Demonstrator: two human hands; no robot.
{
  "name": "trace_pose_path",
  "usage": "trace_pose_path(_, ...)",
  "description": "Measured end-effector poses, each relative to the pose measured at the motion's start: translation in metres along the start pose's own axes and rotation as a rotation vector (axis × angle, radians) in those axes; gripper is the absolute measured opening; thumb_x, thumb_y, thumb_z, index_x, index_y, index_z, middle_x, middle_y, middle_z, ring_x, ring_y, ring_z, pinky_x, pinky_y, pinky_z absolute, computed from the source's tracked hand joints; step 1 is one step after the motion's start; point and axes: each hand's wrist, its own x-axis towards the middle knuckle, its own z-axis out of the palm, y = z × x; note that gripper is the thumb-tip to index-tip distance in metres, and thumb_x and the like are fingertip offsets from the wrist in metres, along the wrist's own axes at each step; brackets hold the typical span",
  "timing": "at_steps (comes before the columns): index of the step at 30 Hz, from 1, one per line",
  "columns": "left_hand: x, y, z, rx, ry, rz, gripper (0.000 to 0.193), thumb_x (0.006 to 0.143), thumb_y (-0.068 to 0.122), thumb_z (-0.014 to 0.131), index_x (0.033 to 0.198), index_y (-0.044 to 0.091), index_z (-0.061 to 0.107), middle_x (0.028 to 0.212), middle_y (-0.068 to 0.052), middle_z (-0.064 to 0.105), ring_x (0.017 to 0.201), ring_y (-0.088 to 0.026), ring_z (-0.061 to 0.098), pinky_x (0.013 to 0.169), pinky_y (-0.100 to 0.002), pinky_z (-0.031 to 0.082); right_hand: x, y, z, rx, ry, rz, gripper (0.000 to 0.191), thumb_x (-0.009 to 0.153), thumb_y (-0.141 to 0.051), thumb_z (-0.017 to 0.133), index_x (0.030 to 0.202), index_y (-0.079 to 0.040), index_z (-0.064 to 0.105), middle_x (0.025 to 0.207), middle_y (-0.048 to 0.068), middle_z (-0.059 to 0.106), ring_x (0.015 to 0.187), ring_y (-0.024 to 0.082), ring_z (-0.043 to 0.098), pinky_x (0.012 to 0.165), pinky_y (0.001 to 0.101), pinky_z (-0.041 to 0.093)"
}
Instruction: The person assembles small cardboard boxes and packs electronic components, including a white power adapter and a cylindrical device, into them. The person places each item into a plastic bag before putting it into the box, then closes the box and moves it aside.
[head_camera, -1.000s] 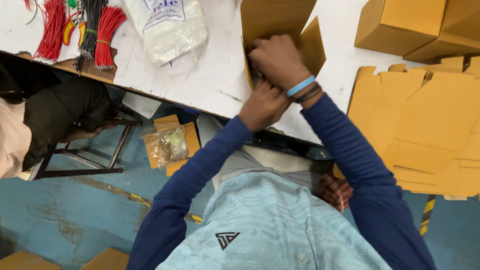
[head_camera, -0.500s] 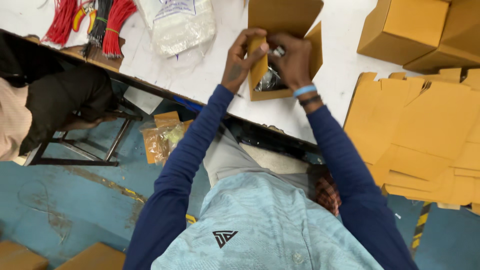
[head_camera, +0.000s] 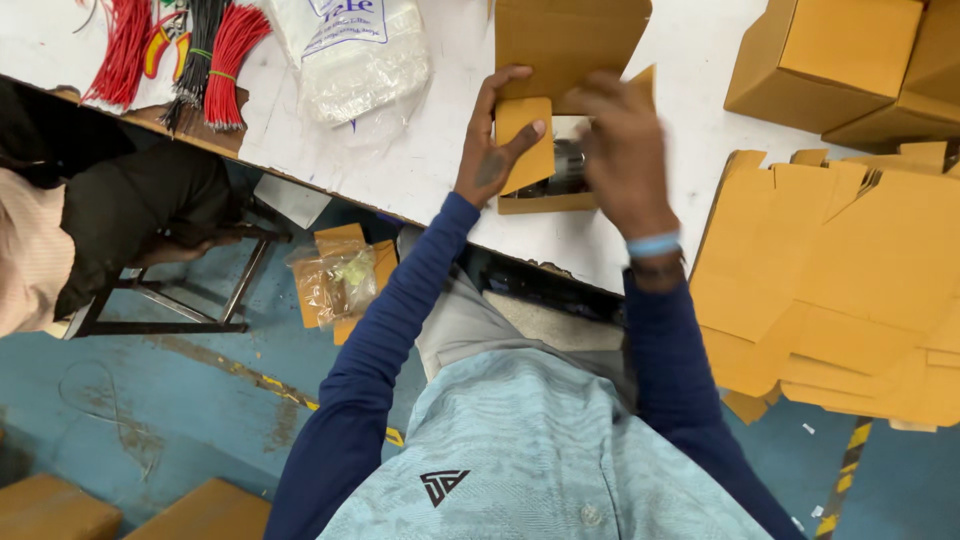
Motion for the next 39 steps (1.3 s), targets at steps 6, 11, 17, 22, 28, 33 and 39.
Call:
trace_pose_path(6,0.0,-0.003,0.01,0.156,0.07,0.096,0.065,0.089,-0.002,0.076,0.146,0.013,0.048,0.145,-0.009,0.054,0.139,-0.025,0.053,0.121,-0.039,0.045,-0.04,-0.005,-0.04,-0.153,0.263,0.169,0.029,0.109,-0.014,0.074,0.135,-0.002,0.069,0.143,0.016,0.067,0.14,0.035,0.06,0.119,0.0433,0.048)
trace_pose_path(11,-0.002,-0.007,0.016,0.168,0.173,0.171,0.077,0.085,0.006,0.077,0.148,0.01,0.033,0.151,-0.009,0.037,0.139,-0.026,0.046,0.118,-0.041,0.044,-0.06,-0.003,0.008,-0.275,-0.135,-0.161,0.06,0.082,-0.033,0.081,0.131,-0.002,0.067,0.145,0.023,0.059,0.144,0.04,0.039,0.12,0.0523,0.026)
trace_pose_path(17,-0.015,0.006,-0.005,0.531,-0.121,0.655,0.048,0.09,0.04,0.094,0.106,0.018,0.055,0.125,0.001,0.059,0.13,-0.019,0.061,0.13,-0.05,0.038,-0.07,0.035,0.005,0.552,-0.005,0.398,0.056,0.109,-0.046,0.042,0.13,0.0,0.067,0.124,0.006,0.074,0.121,0.017,0.067,0.115,0.0338,0.049)
trace_pose_path(22,-0.024,0.03,-0.019,0.574,-0.315,0.534,0.044,0.081,0.044,0.078,0.101,0.01,0.06,0.122,-0.009,0.058,0.131,-0.028,0.058,0.128,-0.065,0.012,-0.066,0.046,-0.013,0.86,-0.068,0.485,0.036,0.107,-0.026,0.068,0.117,0.009,0.073,0.107,0.006,0.073,0.099,0.008,0.061,0.094,0.0248,0.048)
trace_pose_path(28,-0.028,0.043,-0.019,0.598,-0.401,0.497,0.03,0.087,0.022,0.078,0.115,0.016,0.07,0.126,-0.009,0.059,0.135,-0.03,0.055,0.129,-0.057,0.023,-0.058,0.044,-0.006,0.736,0.061,0.495,0.014,0.096,0.001,0.077,0.107,0.01,0.073,0.1,0.013,0.075,0.091,0.014,0.067,0.085,0.0252,0.056)
trace_pose_path(33,-0.037,0.038,-0.018,0.637,-0.363,0.494,0.031,0.086,0.01,0.077,0.115,0.022,0.079,0.119,-0.002,0.067,0.137,-0.026,0.058,0.132,-0.058,0.021,-0.06,0.049,0.007,0.767,0.32,0.397,0.034,0.082,0.018,0.078,0.108,0.003,0.064,0.121,0.017,0.072,0.119,0.022,0.072,0.097,0.0342,0.061)
trace_pose_path(39,-0.051,0.024,-0.015,0.689,-0.313,0.556,0.033,0.084,0.036,0.09,0.108,0.017,0.078,0.124,-0.006,0.066,0.139,-0.029,0.05,0.126,-0.063,0.008,-0.076,0.032,0.014,0.199,0.223,0.155,0.042,0.094,0.02,0.069,0.128,-0.004,0.071,0.14,0.017,0.062,0.125,0.03,0.069,0.098,0.0384,0.061)
